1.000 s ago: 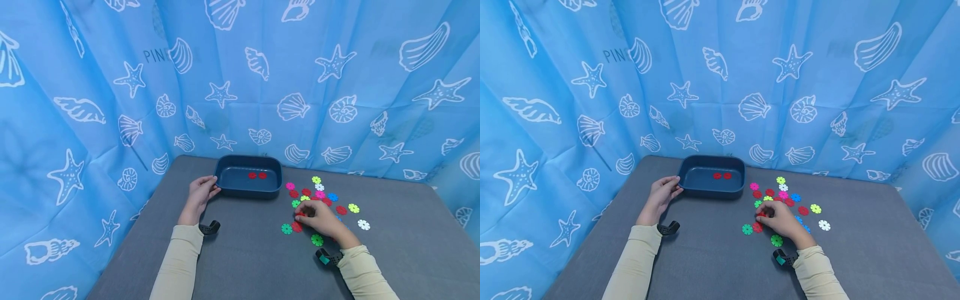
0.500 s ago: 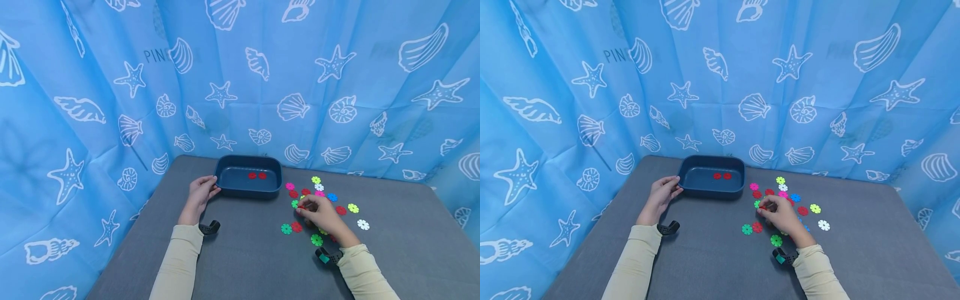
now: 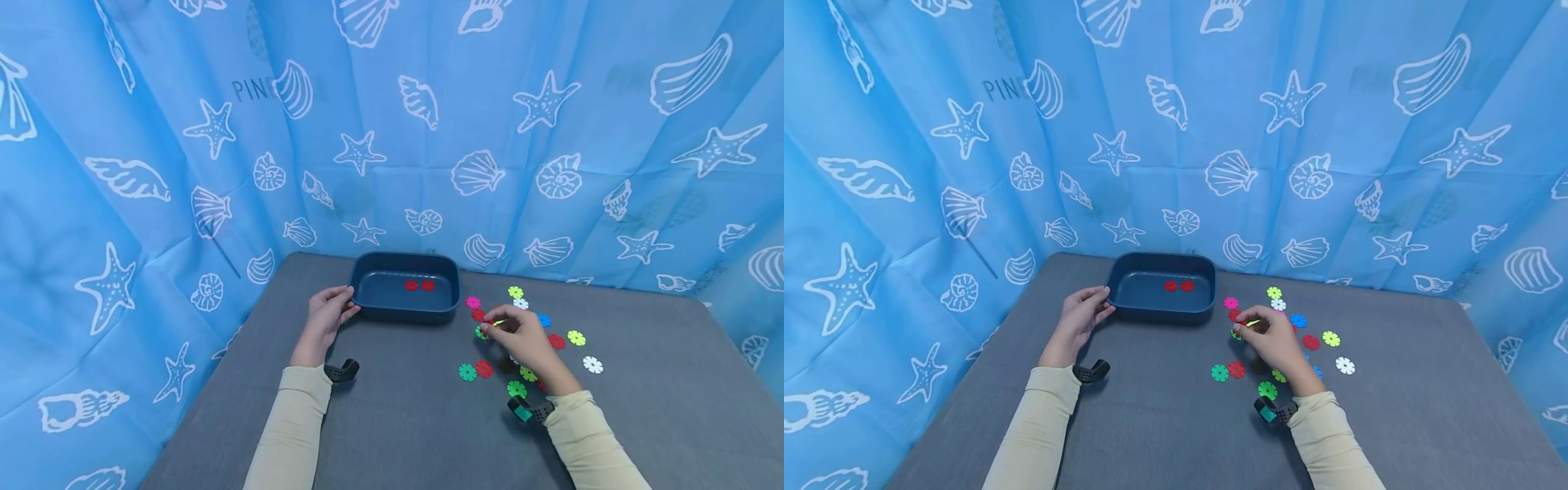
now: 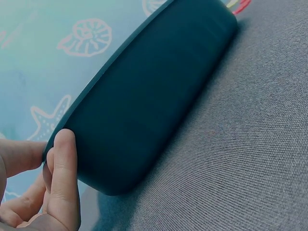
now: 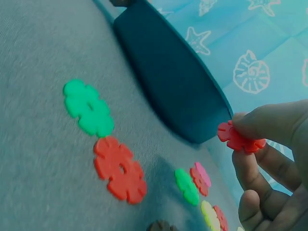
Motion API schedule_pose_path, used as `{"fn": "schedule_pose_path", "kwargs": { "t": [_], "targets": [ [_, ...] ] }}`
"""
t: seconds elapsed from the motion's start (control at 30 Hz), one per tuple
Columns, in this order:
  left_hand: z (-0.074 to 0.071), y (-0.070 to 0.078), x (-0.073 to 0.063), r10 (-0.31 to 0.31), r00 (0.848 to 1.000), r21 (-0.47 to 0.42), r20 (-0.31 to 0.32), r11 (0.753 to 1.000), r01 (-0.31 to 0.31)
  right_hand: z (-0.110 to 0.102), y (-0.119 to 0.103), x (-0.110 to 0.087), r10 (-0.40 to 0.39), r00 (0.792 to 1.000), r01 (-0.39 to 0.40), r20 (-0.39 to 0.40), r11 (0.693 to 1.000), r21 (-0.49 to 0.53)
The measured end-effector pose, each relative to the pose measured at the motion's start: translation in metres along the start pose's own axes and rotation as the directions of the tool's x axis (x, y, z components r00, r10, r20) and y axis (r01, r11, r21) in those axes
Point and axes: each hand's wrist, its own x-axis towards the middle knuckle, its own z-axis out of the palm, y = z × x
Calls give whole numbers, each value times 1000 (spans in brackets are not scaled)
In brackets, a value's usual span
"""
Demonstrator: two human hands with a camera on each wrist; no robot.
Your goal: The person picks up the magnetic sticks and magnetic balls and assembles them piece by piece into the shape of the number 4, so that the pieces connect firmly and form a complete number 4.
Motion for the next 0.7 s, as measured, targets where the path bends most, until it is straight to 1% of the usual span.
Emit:
{"fn": "schedule_pose_path", "kwargs": {
  "t": [0.13,0.33,0.5,0.7],
  "targets": [
    [0,0,0,-1,1000,0,1,1000,1,2,-1,3,18,1000,-18,-13,1000,8],
    [0,0,0,10,1000,1,7,1000,-10,4,-3,7,16,999,-15,-37,999,28],
    [0,0,0,17,1000,-3,8,1000,-17,6,-4,10,21,999,-19,-41,998,53],
    [-1,0,0,12,1000,-9,4,1000,-12,8,-10,13,51,998,-47,-44,994,96]
  ]
}}
